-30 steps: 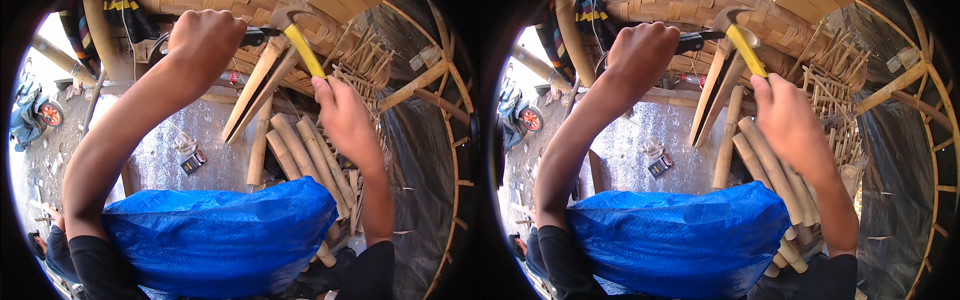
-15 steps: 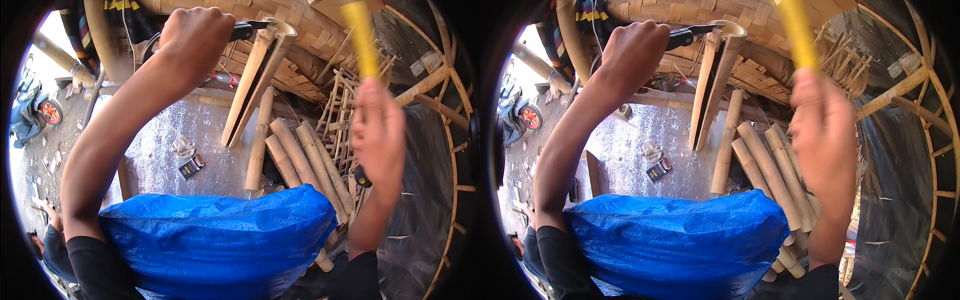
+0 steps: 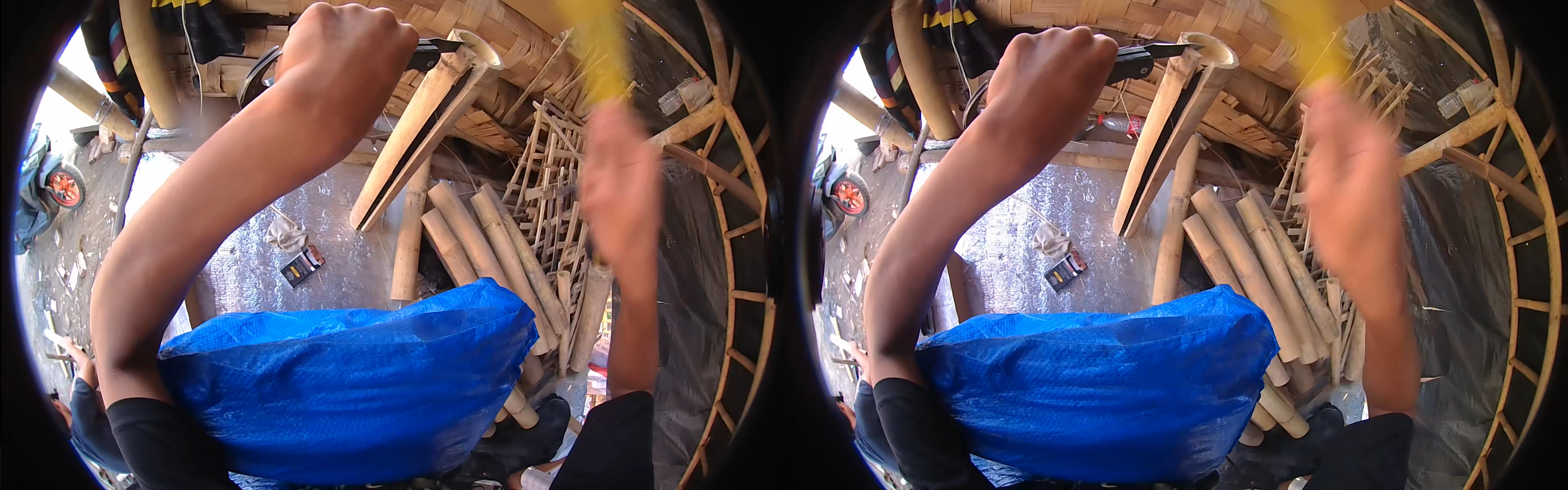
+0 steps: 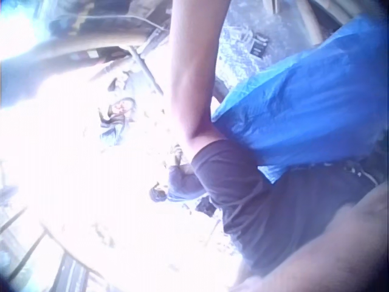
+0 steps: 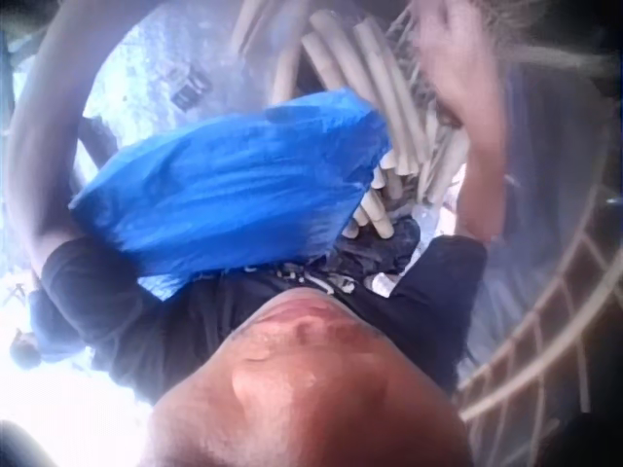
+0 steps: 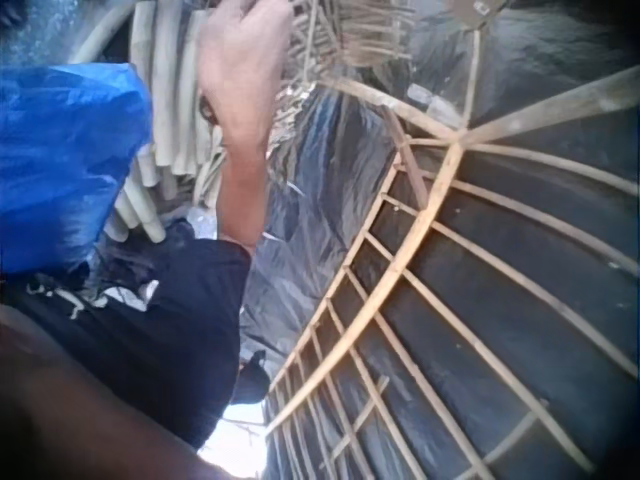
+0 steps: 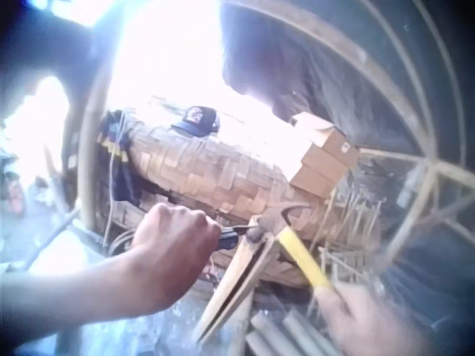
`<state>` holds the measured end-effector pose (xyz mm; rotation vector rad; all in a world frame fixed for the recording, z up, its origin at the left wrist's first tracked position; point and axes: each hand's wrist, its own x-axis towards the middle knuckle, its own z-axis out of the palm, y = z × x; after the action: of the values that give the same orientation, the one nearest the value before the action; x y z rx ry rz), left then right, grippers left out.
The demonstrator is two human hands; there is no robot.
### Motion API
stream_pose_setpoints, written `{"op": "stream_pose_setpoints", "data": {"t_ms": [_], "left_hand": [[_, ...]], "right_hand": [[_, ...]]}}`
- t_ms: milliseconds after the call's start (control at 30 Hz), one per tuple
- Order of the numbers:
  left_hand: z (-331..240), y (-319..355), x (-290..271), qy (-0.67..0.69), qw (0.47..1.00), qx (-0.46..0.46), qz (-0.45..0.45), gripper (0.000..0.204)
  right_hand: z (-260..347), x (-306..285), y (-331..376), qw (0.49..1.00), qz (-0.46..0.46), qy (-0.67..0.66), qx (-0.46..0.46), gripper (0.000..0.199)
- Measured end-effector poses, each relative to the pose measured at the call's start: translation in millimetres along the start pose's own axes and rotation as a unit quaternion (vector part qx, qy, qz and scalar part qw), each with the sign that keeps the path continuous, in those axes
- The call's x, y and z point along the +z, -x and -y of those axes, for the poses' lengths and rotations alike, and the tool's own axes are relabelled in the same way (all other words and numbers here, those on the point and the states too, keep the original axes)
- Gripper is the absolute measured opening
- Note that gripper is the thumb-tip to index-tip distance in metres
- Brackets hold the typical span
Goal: The person splits a bamboo stalk into thinner strips using a knife, then uses a hammer to drive the knife through the bamboo to further refine and strip the pieces.
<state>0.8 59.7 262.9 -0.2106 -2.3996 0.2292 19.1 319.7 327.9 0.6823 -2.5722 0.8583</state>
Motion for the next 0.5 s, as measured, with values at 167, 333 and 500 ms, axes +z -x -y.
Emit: {"op": "stream_pose_setpoints", "data": {"t_ms": [167, 333, 500], "left_hand": [[13, -2, 1, 0.010, 0.997, -0.037, 0.061, 0.008], [4, -4, 2, 0.020, 1.000, 0.002, -0.009, 0.005], [30, 15, 11, -0.007, 1.000, 0.024, 0.000, 0.008]], "right_hand": [[7, -12, 11, 0.979, 0.141, 0.006, 0.149, 0.038], [17, 5, 12, 0.989, -0.023, -0.122, 0.082, 0.039], [-31, 53, 46, 0.967, 0.135, -0.021, 0.214, 0.041]]}}
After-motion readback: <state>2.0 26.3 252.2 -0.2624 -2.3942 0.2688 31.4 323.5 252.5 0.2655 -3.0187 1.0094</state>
